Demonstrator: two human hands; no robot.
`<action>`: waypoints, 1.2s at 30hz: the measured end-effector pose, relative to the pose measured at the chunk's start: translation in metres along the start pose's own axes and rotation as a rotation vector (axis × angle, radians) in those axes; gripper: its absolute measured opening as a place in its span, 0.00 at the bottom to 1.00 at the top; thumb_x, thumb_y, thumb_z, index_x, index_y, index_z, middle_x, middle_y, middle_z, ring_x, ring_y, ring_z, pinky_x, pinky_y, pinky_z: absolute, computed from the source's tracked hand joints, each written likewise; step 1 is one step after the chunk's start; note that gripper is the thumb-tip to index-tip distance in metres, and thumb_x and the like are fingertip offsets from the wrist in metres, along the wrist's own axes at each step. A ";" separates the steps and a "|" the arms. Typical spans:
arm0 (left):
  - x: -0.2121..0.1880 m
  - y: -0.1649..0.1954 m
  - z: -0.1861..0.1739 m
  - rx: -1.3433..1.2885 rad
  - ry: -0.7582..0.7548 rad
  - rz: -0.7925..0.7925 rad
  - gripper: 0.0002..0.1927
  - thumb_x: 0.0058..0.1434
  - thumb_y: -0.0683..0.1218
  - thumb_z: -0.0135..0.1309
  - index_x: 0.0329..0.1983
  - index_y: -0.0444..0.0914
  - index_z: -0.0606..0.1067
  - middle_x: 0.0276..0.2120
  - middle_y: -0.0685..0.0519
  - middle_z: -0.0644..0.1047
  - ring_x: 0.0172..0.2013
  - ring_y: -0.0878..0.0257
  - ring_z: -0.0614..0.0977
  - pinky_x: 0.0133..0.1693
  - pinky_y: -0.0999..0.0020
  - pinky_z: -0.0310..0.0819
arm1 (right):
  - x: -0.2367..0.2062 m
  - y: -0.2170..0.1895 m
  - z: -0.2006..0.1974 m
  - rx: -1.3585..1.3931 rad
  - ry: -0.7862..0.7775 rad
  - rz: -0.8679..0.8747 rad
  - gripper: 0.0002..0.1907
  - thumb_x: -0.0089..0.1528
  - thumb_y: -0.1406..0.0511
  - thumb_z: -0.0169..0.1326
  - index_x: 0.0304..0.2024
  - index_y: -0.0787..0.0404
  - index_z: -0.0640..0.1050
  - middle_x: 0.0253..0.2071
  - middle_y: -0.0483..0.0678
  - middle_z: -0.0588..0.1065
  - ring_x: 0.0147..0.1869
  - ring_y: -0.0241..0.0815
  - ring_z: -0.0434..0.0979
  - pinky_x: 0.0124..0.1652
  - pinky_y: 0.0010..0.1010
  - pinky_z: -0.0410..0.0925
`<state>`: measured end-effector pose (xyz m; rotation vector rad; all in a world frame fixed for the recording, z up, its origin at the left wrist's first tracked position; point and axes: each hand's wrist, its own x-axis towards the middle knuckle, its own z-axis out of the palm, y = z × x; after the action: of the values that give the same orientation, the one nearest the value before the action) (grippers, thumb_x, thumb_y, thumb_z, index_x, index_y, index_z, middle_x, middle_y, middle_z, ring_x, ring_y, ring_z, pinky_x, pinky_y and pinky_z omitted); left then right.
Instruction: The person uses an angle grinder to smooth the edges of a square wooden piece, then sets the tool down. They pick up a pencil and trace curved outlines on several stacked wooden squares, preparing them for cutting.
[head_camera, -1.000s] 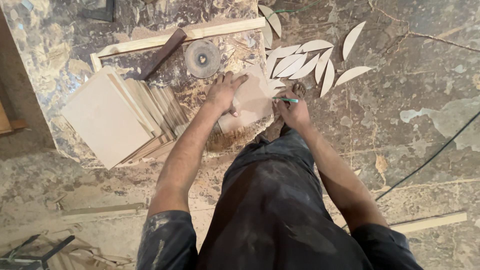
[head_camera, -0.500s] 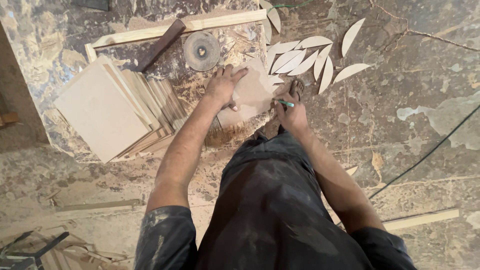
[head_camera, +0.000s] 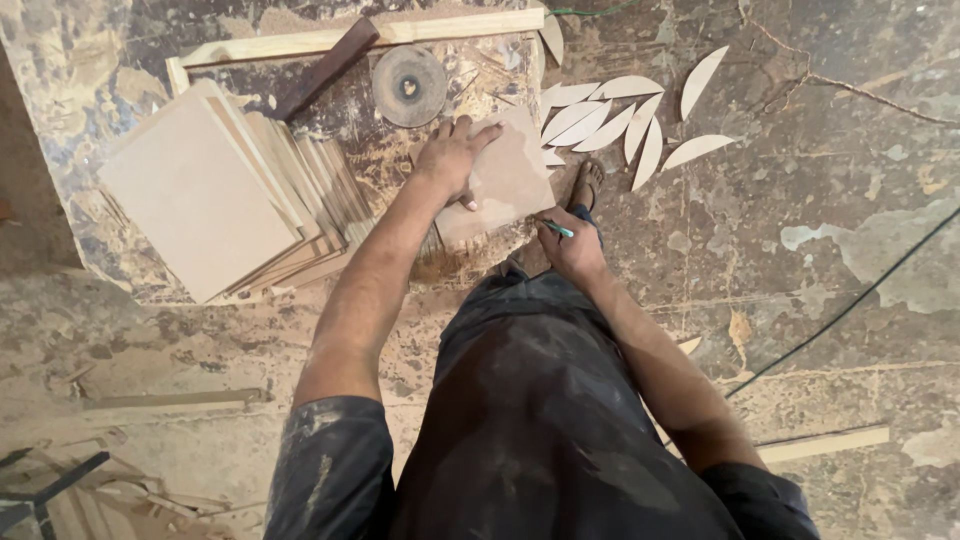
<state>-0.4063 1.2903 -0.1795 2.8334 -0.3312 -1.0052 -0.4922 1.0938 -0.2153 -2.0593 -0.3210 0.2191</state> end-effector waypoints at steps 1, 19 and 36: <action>0.000 0.000 -0.001 0.014 -0.004 0.002 0.70 0.32 0.52 0.80 0.77 0.61 0.51 0.69 0.43 0.58 0.66 0.44 0.63 0.61 0.50 0.68 | 0.000 0.000 0.000 -0.027 -0.014 -0.019 0.07 0.66 0.68 0.56 0.46 0.62 0.78 0.36 0.58 0.79 0.38 0.57 0.81 0.37 0.41 0.73; -0.028 0.017 -0.034 -0.033 -0.044 -0.026 0.71 0.32 0.47 0.78 0.78 0.62 0.50 0.69 0.45 0.58 0.69 0.44 0.60 0.65 0.50 0.63 | 0.037 -0.011 -0.028 -0.166 0.029 -0.029 0.06 0.65 0.68 0.59 0.43 0.62 0.80 0.33 0.55 0.80 0.32 0.50 0.82 0.32 0.37 0.72; -0.022 0.014 -0.030 -0.004 -0.054 -0.037 0.72 0.34 0.48 0.78 0.78 0.63 0.46 0.73 0.44 0.54 0.72 0.39 0.54 0.69 0.50 0.57 | 0.064 -0.012 -0.028 -0.102 0.036 0.008 0.07 0.64 0.66 0.60 0.43 0.62 0.80 0.30 0.58 0.79 0.32 0.48 0.80 0.33 0.38 0.71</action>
<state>-0.4060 1.2833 -0.1402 2.8231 -0.2827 -1.0905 -0.4255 1.0963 -0.1927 -2.1633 -0.3071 0.1735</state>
